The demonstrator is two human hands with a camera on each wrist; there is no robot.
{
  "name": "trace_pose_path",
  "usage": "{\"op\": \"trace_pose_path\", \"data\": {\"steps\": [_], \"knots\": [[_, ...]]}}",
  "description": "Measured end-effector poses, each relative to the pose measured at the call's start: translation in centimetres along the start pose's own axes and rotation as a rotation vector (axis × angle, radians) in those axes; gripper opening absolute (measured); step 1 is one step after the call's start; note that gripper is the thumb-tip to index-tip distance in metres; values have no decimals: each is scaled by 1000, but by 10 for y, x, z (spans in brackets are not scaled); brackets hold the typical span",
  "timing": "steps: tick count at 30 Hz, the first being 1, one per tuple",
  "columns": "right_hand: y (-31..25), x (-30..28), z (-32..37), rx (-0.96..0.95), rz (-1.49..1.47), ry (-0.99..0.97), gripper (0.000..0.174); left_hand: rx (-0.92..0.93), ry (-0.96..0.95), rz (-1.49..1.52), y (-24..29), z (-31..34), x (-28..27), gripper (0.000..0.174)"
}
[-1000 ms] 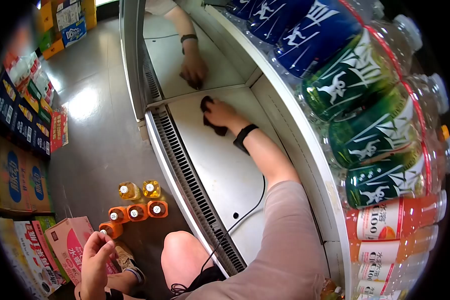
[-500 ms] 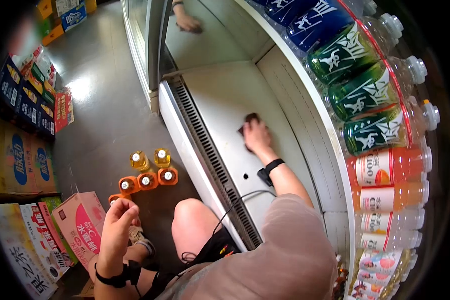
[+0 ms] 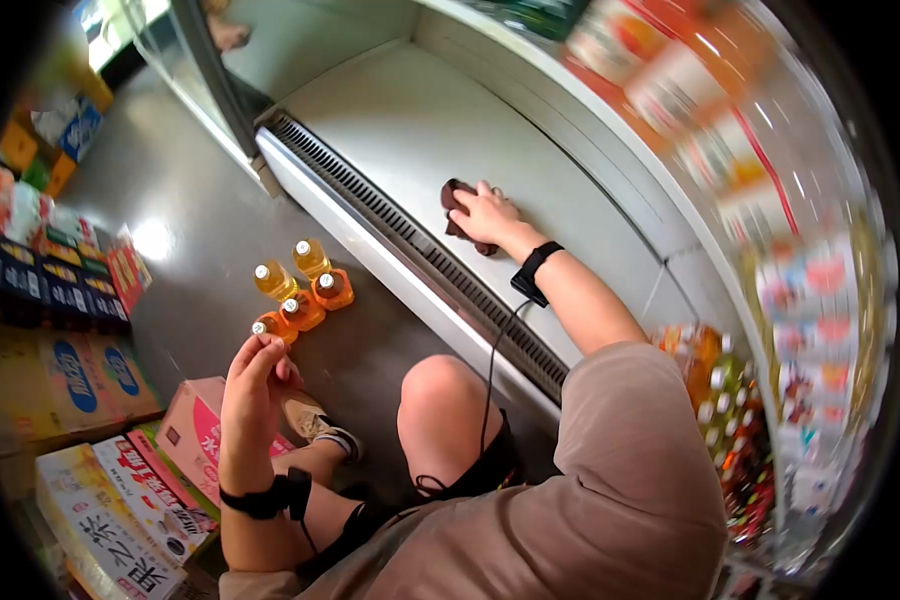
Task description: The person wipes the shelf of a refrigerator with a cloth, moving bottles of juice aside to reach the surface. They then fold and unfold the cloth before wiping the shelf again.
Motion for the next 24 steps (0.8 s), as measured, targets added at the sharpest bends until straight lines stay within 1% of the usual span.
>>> {"op": "trace_pose_path", "data": {"steps": [1,2,3,5,6,7,9,11,12,13,15,16,17,19,20,21,23,24], "knots": [[9,5,23,-11,-27,2,42,21,16,-40,-2,6,4,11],[20,5,47,20,-83,3,42,37,13,-67,-11,10,3,12],[28,0,73,75,-98,30,40,56,16,-78,-21,12,-1,13],[48,-5,121,211,-167,101,36,12,38,-167,-38,25,-8,15],[55,-5,142,262,-240,103,33,5,2,-185,-49,22,-15,14],[56,-9,162,329,-221,65,31,-57,12,-166,-61,13,-27,14],[55,-17,194,418,-232,88,32,-61,83,-81,-71,6,-42,14],[40,-30,221,445,-355,154,33,-42,86,-61,-67,8,-35,13],[30,-38,234,441,-405,172,34,-44,92,-49,-65,12,-32,13],[26,-41,241,433,-384,209,32,-9,76,-49,-62,15,-28,13],[21,-54,265,322,-394,315,31,50,45,-45,-45,38,4,13],[27,-57,274,308,-393,386,31,41,95,-90,-40,45,11,12],[27,-68,291,348,-355,434,33,58,71,-86,-37,43,19,12],[71,-55,275,268,-679,468,33,81,22,-85,-37,40,31,12],[67,-69,286,139,-794,535,34,107,8,-98,-36,36,35,13],[73,-76,287,70,-869,587,33,116,8,-159,-37,34,38,14],[83,-88,288,-121,-1063,614,33,132,13,-275,-40,25,41,14],[75,-102,296,-62,-1187,593,30,102,28,-287,-43,15,40,15]]}}
Point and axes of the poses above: each hand's wrist, its own z-axis away from the middle knuckle, its own x-axis out of the palm, y = z × x, the point moved 8 cm from there along -z, towards the middle knuckle, and after that the axes turned 11 degrees about -z, right-handed, at the moved point
